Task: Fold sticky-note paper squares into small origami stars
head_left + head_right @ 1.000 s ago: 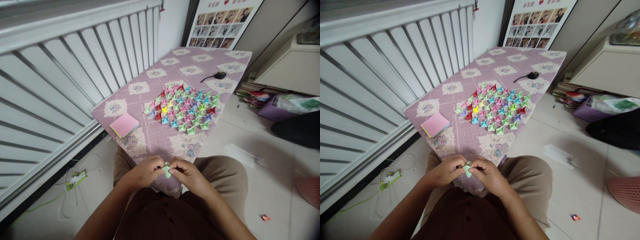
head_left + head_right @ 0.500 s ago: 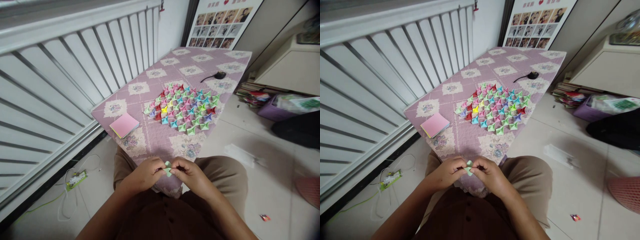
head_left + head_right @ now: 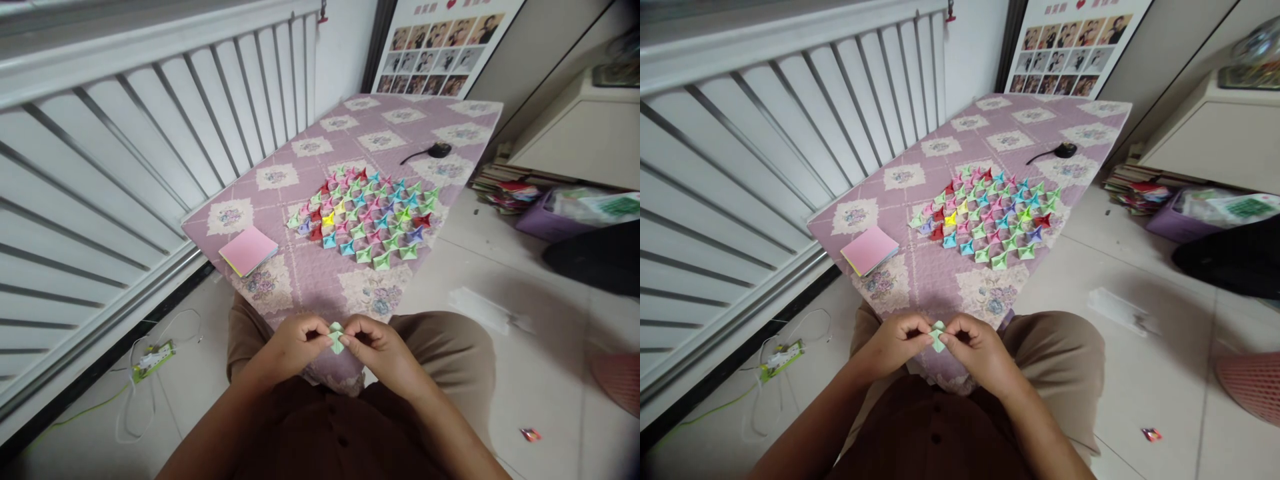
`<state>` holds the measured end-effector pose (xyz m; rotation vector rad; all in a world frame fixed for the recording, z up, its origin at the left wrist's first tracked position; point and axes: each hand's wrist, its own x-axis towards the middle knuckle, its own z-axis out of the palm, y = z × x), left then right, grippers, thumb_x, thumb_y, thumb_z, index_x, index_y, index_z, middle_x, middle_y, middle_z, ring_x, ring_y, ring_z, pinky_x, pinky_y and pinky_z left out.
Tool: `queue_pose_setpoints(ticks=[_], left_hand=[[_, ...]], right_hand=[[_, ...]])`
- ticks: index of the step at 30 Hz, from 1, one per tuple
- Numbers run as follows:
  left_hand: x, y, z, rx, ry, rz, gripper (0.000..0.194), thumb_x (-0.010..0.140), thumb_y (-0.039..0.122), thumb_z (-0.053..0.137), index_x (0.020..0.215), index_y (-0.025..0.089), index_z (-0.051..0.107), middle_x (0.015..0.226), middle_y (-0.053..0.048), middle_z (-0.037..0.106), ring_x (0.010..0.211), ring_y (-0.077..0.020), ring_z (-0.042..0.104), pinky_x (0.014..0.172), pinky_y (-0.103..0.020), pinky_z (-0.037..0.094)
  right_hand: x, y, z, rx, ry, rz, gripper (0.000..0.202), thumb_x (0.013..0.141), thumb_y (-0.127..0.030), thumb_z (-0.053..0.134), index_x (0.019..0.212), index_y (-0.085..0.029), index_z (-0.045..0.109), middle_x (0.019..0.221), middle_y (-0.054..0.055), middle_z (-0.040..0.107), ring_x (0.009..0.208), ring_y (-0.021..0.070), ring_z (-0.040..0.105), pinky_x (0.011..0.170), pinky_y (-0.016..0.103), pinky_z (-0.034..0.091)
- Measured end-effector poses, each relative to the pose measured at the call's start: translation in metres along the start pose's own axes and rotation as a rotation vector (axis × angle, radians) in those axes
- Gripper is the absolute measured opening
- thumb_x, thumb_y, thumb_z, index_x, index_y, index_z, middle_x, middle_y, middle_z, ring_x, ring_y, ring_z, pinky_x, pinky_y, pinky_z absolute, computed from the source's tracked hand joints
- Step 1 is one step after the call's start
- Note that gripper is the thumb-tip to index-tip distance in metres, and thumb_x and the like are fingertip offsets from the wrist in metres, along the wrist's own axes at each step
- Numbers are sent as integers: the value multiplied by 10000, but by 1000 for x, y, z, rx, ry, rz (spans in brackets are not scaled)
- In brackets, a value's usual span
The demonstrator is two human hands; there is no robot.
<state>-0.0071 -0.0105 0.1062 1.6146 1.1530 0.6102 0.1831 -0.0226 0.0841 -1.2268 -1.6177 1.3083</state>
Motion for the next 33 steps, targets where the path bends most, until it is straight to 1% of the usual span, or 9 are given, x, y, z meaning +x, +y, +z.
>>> queue_pose_setpoints(ticks=[2,5,10,15,23,26,29,31,33], left_hand=[[0,1,2,8,24,-60,123,770,240,577,677,164,605,666,15,598,626,-112,503,594,-227,375],[-1,2,5,-12,53,-121,85,754,223,580,692,164,583,658,28,576,615,-102,479,574,-217,359],[0,3,7,-54,83,-152,57,739,194,586,711,171,542,658,43,547,620,-98,473,569,-208,356],[-1,3,10,-61,120,-193,78,728,168,599,691,170,531,644,47,531,610,-94,477,578,-212,357],[-2,-10,17,-95,183,-195,78,731,176,601,709,173,527,624,56,515,583,-85,458,544,-202,341],[-2,-10,17,-67,188,-202,81,733,185,602,699,172,529,609,58,512,571,-86,454,533,-203,334],[-2,-9,17,-23,213,-177,89,734,190,603,682,171,534,610,53,521,581,-91,465,551,-209,346],[-2,-9,18,-6,233,-158,82,736,194,601,685,172,541,622,50,533,591,-94,476,563,-211,354],[-2,-10,19,-7,245,-149,77,737,196,598,688,174,542,627,50,539,594,-94,483,565,-210,356]], right_hand=[[0,3,3,14,12,18,270,834,-407,586,678,-189,551,680,-9,565,645,114,486,604,227,407],[0,5,6,28,45,32,286,821,-418,594,660,-191,532,657,-15,547,625,111,470,585,224,395],[0,6,10,27,94,42,292,802,-428,595,642,-196,518,627,-15,534,596,113,458,556,227,380],[0,9,14,22,122,20,264,807,-387,591,640,-199,512,618,-21,527,586,111,455,545,226,376],[2,8,19,34,148,37,234,805,-352,585,645,-205,498,626,-19,534,589,116,470,559,234,386],[3,5,16,18,132,38,236,810,-355,592,649,-200,516,628,-20,530,593,115,469,559,232,380],[4,4,13,-9,113,-11,230,824,-348,590,659,-196,540,666,-12,536,635,119,489,602,238,393],[4,4,13,-13,128,-32,220,826,-340,593,666,-195,549,687,-7,546,660,123,503,630,243,402],[4,6,14,7,155,-21,213,817,-340,604,669,-196,550,679,-9,547,650,123,501,622,243,403]])
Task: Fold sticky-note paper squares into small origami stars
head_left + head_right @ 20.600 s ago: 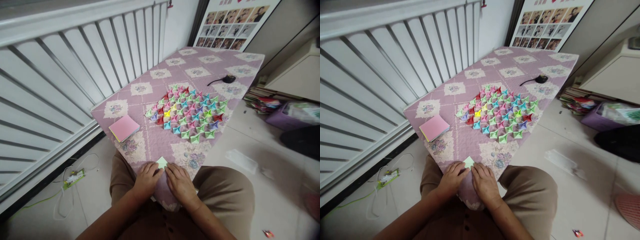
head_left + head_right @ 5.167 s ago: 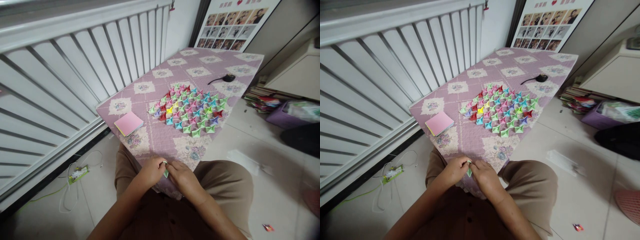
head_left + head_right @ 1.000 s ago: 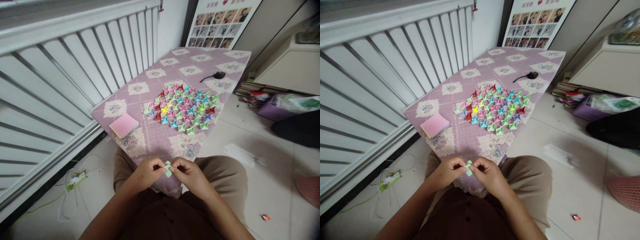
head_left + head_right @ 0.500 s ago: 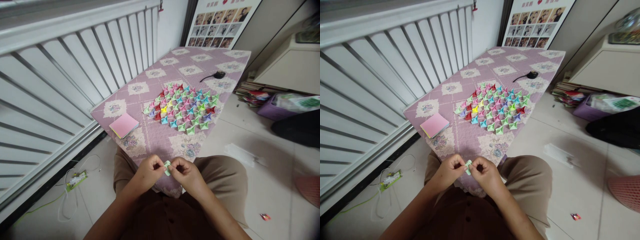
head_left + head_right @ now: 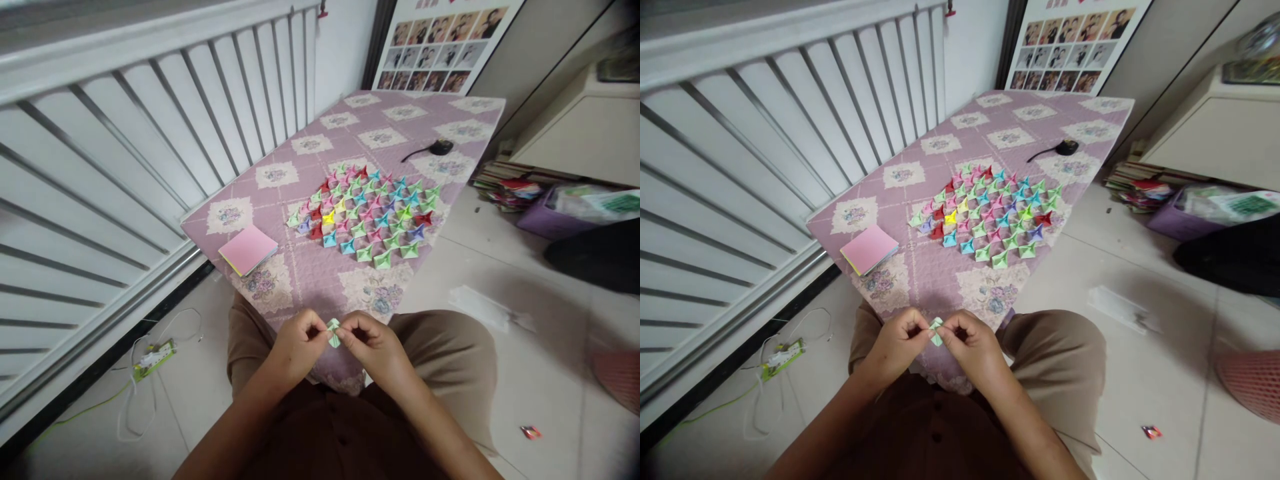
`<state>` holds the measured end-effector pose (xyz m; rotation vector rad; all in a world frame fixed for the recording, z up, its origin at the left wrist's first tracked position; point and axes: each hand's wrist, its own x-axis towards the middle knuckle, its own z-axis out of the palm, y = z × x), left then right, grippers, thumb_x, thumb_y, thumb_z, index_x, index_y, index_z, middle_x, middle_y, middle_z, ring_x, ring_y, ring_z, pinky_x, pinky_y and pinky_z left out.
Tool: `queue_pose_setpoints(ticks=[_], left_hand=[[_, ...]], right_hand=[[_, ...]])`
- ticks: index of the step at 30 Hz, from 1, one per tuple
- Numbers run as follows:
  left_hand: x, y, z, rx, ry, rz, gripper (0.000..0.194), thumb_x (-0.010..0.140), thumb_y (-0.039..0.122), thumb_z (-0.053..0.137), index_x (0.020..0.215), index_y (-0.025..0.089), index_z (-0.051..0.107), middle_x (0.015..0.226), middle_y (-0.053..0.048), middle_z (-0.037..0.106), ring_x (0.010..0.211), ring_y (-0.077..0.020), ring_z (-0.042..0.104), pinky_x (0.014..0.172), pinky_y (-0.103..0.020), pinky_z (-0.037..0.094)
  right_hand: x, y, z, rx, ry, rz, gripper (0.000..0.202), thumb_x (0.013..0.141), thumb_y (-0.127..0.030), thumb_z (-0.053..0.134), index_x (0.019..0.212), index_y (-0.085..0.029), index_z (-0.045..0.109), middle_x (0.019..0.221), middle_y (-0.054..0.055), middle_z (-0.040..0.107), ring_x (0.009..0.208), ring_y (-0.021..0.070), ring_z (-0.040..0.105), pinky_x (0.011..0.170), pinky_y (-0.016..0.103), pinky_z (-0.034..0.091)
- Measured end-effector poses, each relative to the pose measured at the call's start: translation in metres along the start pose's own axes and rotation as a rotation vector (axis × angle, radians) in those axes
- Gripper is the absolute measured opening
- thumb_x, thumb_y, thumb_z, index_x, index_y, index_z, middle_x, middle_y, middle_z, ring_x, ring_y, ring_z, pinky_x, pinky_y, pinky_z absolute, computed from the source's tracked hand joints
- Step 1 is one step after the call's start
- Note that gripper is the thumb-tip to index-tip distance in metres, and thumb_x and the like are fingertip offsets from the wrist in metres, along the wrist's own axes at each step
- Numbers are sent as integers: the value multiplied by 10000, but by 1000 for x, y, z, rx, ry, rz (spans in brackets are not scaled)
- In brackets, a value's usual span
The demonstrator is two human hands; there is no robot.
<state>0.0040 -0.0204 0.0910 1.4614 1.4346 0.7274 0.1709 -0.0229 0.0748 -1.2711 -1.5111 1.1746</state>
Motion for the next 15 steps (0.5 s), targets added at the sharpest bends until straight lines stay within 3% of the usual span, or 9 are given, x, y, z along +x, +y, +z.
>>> queue_pose_setpoints(ticks=[15], left_hand=[[1,-2,3,-37,41,-13,89,737,206,593,686,180,524,615,51,518,586,-99,469,563,-216,357]], right_hand=[[1,7,7,131,41,118,211,765,-359,649,667,-200,549,628,-24,541,587,109,469,562,234,386]])
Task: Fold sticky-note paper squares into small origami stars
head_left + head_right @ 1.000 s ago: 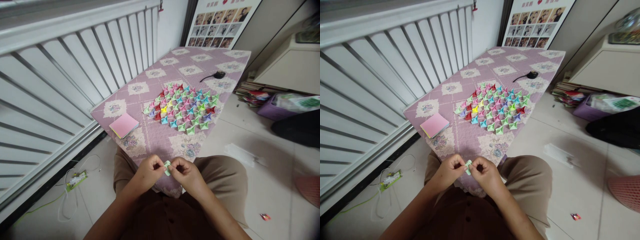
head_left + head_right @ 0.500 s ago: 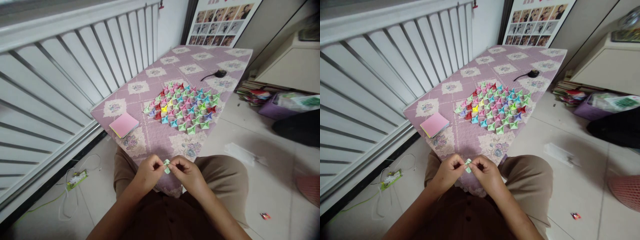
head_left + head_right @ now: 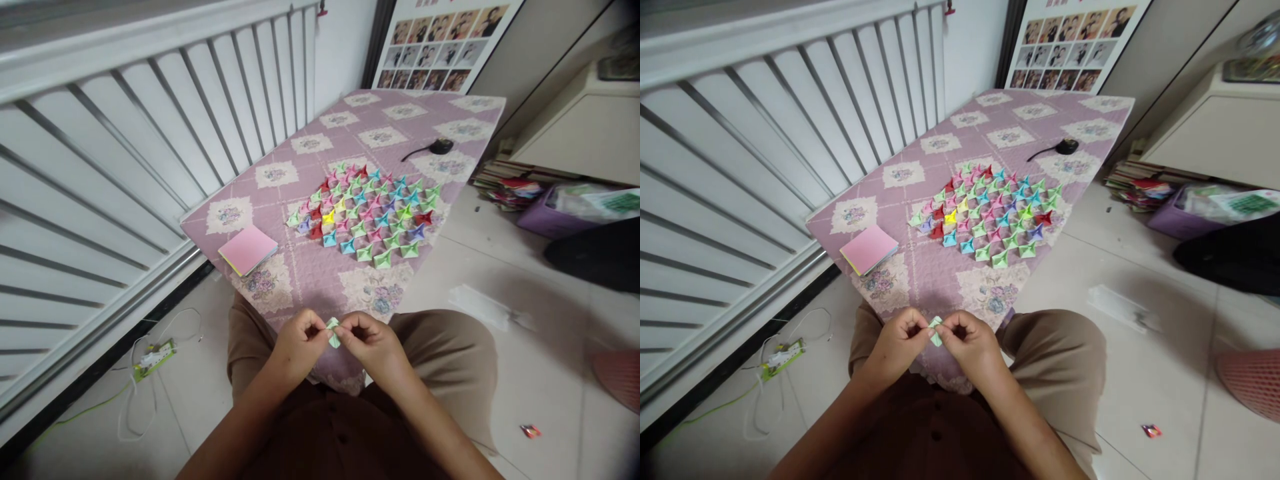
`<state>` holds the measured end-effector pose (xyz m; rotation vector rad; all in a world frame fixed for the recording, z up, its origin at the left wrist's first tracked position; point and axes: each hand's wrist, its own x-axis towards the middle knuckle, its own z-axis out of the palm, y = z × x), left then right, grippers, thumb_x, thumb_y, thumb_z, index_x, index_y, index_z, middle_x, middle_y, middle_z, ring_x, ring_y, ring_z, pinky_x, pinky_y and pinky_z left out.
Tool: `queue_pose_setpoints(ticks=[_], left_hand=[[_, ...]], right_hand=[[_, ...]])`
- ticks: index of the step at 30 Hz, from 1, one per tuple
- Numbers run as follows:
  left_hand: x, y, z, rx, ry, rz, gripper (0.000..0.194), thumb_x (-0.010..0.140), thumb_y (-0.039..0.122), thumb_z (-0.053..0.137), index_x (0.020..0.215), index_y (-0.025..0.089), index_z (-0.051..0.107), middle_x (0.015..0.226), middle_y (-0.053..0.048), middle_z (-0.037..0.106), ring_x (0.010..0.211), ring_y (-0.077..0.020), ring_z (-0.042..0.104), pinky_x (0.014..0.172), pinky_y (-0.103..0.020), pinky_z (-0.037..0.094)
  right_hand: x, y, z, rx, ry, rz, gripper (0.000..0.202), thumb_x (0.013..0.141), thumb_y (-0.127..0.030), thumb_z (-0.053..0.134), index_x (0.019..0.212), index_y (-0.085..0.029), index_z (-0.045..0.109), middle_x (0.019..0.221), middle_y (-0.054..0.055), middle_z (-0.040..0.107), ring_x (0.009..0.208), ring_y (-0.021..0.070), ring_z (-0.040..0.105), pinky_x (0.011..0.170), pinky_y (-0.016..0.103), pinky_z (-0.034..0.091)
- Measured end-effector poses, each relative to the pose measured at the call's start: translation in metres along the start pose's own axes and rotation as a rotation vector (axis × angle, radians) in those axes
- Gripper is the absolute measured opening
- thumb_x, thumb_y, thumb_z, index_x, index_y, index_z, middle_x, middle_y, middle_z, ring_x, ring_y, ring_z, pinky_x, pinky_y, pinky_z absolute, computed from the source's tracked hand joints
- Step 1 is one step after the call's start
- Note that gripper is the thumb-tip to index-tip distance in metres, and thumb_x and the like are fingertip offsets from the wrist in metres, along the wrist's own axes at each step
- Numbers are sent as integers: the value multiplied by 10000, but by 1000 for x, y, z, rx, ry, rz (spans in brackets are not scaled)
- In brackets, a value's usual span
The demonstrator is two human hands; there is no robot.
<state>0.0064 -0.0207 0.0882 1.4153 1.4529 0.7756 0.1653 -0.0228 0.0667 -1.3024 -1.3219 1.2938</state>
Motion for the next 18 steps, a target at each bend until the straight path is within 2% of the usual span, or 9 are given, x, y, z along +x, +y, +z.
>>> queue_pose_setpoints(ticks=[4,8,9,11,13,18], left_hand=[[-2,-1,1,86,2,87,66,743,162,564,689,180,532,628,42,538,597,-105,492,580,-222,361],[-4,-1,2,152,-3,172,54,750,133,553,729,182,556,687,19,589,666,-124,542,642,-238,391],[-4,-1,3,114,-4,168,57,756,140,559,789,185,572,733,10,614,698,-130,561,666,-243,406],[-5,-1,3,-21,-15,127,193,762,163,578,953,190,577,833,-8,648,754,-140,588,700,-251,435],[-5,0,2,-156,-46,80,273,768,186,590,1039,188,566,888,-21,660,783,-145,597,712,-254,451],[-5,3,-5,-242,-98,32,127,794,219,590,896,181,656,852,-16,671,805,-148,592,746,-254,449]], right_hand=[[1,-7,-4,-4,-85,4,163,778,-356,638,754,-202,590,682,-18,558,635,116,491,589,235,396],[1,-14,-10,-98,-160,-52,141,813,-340,615,778,-203,616,743,-2,572,689,125,508,635,247,405],[0,-15,-11,-111,-162,-76,145,826,-339,604,775,-204,617,746,-1,574,697,127,514,649,251,408],[0,-15,-12,-115,-149,-124,151,849,-334,586,773,-207,615,754,1,581,715,131,529,677,259,415],[0,-15,-12,-90,-122,-163,132,859,-319,581,788,-213,614,772,2,595,737,134,545,699,262,421],[1,-13,-11,-43,-85,-198,101,851,-295,597,787,-218,613,760,-6,596,719,128,546,678,249,421]])
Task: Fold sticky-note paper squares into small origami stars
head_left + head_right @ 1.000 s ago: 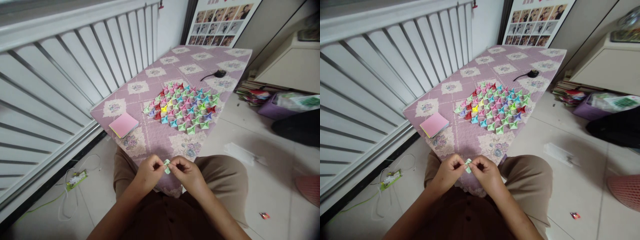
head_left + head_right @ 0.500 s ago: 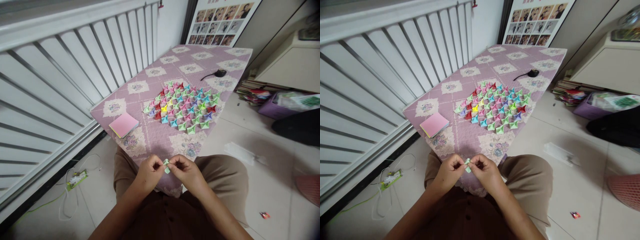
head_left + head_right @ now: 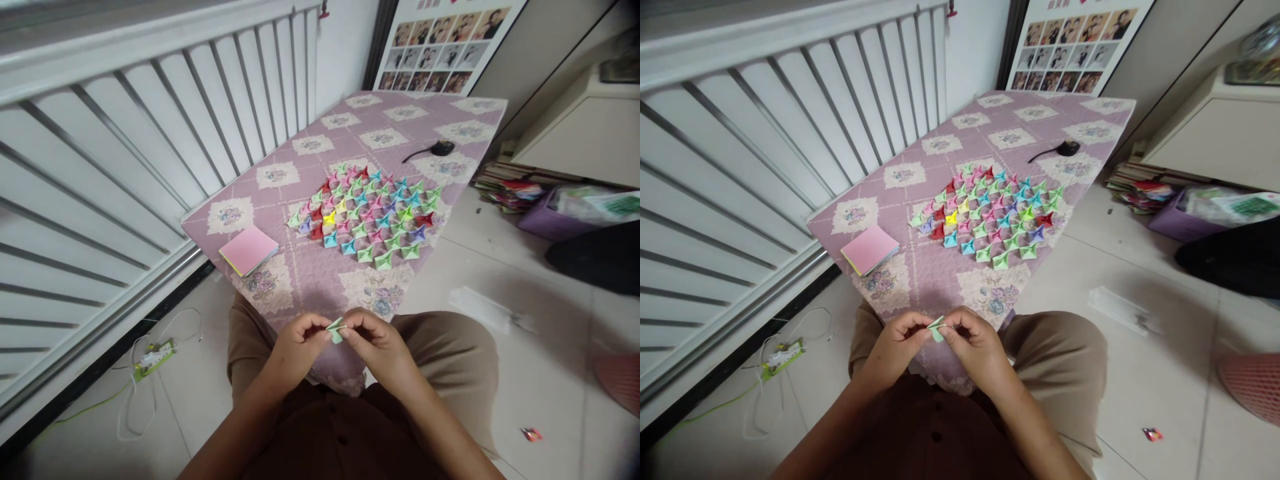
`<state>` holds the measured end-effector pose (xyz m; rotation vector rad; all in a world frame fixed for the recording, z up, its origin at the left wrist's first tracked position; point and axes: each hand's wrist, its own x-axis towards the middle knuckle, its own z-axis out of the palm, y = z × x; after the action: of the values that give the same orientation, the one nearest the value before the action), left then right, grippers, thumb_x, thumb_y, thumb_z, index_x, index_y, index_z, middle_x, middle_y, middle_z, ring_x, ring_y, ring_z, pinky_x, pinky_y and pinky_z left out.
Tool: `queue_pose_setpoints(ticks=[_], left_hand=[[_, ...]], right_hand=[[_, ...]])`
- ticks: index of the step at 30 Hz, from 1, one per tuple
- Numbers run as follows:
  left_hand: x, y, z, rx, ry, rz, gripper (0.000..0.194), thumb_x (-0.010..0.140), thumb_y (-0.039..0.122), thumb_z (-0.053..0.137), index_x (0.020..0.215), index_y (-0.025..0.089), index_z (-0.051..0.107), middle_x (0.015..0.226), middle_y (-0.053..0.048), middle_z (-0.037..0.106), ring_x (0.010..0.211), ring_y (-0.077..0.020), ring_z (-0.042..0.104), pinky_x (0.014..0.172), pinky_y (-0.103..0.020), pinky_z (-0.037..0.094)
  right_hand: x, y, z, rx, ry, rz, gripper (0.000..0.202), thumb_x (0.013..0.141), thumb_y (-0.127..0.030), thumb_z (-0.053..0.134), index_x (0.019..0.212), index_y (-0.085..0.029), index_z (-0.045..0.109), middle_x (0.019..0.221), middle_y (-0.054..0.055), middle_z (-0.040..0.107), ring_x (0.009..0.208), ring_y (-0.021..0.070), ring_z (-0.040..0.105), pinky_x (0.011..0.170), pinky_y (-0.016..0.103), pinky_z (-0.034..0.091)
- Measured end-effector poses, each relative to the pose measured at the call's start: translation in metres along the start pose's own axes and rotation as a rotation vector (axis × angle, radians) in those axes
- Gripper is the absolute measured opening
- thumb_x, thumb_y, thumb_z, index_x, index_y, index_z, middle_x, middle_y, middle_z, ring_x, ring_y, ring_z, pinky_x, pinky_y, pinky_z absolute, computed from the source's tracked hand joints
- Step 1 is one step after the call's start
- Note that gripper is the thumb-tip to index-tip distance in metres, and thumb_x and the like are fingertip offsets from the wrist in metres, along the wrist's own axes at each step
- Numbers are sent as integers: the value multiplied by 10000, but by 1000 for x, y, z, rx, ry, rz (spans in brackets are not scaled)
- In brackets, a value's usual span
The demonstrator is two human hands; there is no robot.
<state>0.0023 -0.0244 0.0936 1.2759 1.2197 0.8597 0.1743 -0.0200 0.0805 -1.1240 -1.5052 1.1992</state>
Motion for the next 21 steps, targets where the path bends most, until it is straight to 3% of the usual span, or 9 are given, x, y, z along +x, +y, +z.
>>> queue_pose_setpoints(ticks=[9,13,17,21], left_hand=[[0,-7,2,24,64,-41,105,787,244,588,790,172,664,729,-5,642,697,-135,557,674,-250,425],[0,-9,4,-43,63,-18,128,781,228,590,880,172,650,807,-18,659,751,-141,582,717,-259,452],[-1,-8,2,-113,8,-16,208,785,221,593,986,176,627,904,-32,667,814,-151,603,772,-281,473],[0,-7,2,-64,-64,-82,124,786,223,589,893,172,628,797,-8,650,759,-140,594,737,-263,466]], right_hand=[[2,-1,4,43,18,31,140,828,-308,612,736,-206,589,742,-2,570,704,129,530,659,252,420],[3,-3,4,41,18,65,157,818,-321,618,719,-203,583,721,-4,577,686,128,524,649,254,419],[2,-3,4,83,32,137,202,795,-377,636,704,-204,583,692,-5,582,662,130,519,629,253,429],[2,3,8,152,147,195,249,755,-440,671,714,-205,598,703,2,602,673,137,531,644,260,445]])
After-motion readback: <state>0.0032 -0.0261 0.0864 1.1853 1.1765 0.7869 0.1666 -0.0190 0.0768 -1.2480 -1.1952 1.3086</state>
